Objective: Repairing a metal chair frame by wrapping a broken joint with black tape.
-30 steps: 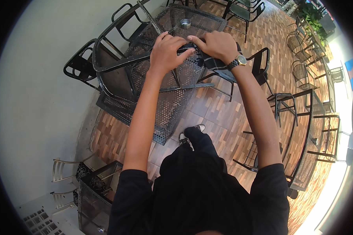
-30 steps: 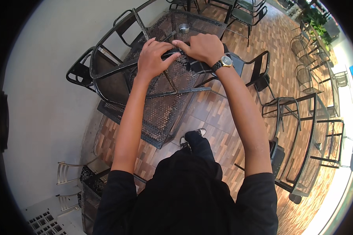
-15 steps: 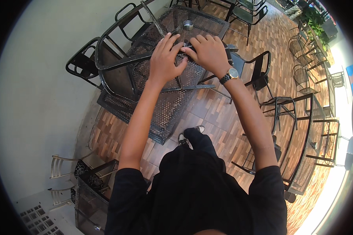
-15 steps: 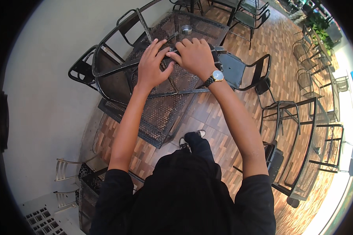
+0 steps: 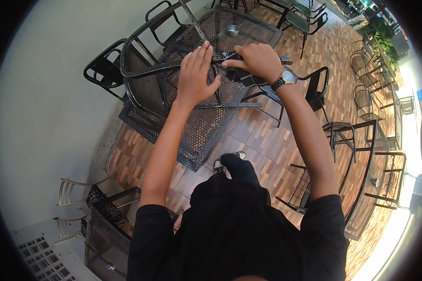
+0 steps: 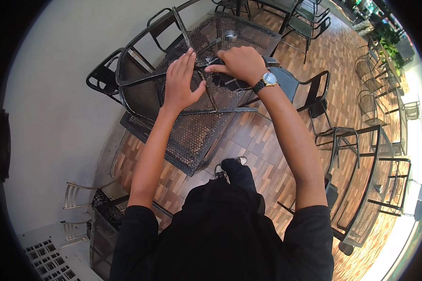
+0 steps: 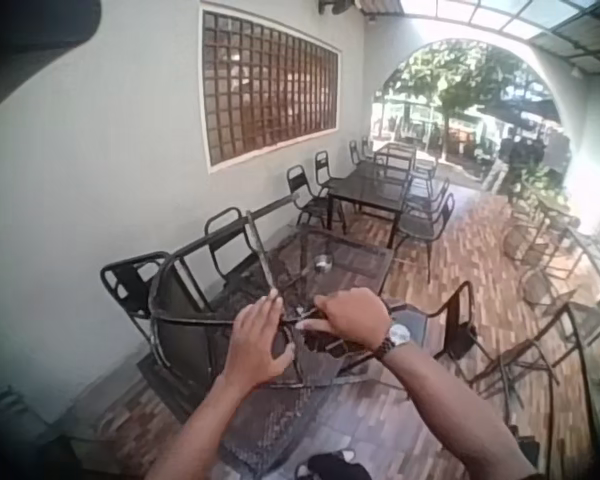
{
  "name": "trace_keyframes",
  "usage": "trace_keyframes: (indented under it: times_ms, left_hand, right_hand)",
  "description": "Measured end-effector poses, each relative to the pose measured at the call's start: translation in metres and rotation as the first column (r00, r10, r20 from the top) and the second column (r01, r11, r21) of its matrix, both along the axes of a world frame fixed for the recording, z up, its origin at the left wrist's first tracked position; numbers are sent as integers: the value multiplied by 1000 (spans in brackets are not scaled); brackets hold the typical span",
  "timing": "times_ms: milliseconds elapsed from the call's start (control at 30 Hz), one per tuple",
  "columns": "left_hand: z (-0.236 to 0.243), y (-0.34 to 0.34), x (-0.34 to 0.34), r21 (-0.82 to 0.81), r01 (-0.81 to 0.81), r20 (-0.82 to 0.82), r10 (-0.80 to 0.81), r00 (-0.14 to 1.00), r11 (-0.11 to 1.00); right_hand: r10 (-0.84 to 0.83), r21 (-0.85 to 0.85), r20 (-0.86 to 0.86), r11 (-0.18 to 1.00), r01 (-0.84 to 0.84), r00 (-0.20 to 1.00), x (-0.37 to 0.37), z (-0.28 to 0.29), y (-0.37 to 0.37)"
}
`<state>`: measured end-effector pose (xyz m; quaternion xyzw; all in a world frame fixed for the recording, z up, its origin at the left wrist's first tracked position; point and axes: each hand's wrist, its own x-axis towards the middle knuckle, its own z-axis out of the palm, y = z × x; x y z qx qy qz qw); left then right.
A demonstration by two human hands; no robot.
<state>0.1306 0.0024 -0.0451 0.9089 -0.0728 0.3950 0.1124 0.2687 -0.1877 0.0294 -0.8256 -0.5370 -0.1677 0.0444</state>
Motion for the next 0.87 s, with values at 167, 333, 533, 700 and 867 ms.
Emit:
trace_keyframes:
  times_ms: [167,333,533,700,867]
  left_hand:
    - [-8,-15,2,-49,-84,-5,83,996,995]
    - [-9,-16,1,-73,-87,17,89,996,994]
    - [-13,-20,7,-75,-128,4,128,992,989]
    - [-14,-16,2,-63,-135,-3,135,991,989]
    - [-12,-14,0,-78,-115,-36,113,993,990]
  right_hand:
    - [-163,-70,-84,985,158,983,5,4,13]
    - [70,6,-19,998,-70,997,-1,-7,5]
    - [77,97,82,992,-85,994,-13,-18,21]
    - [199,196,97,957,-215,975,-5,-21,14]
    - [-78,-244,-224,969,21,972,-21,18,20]
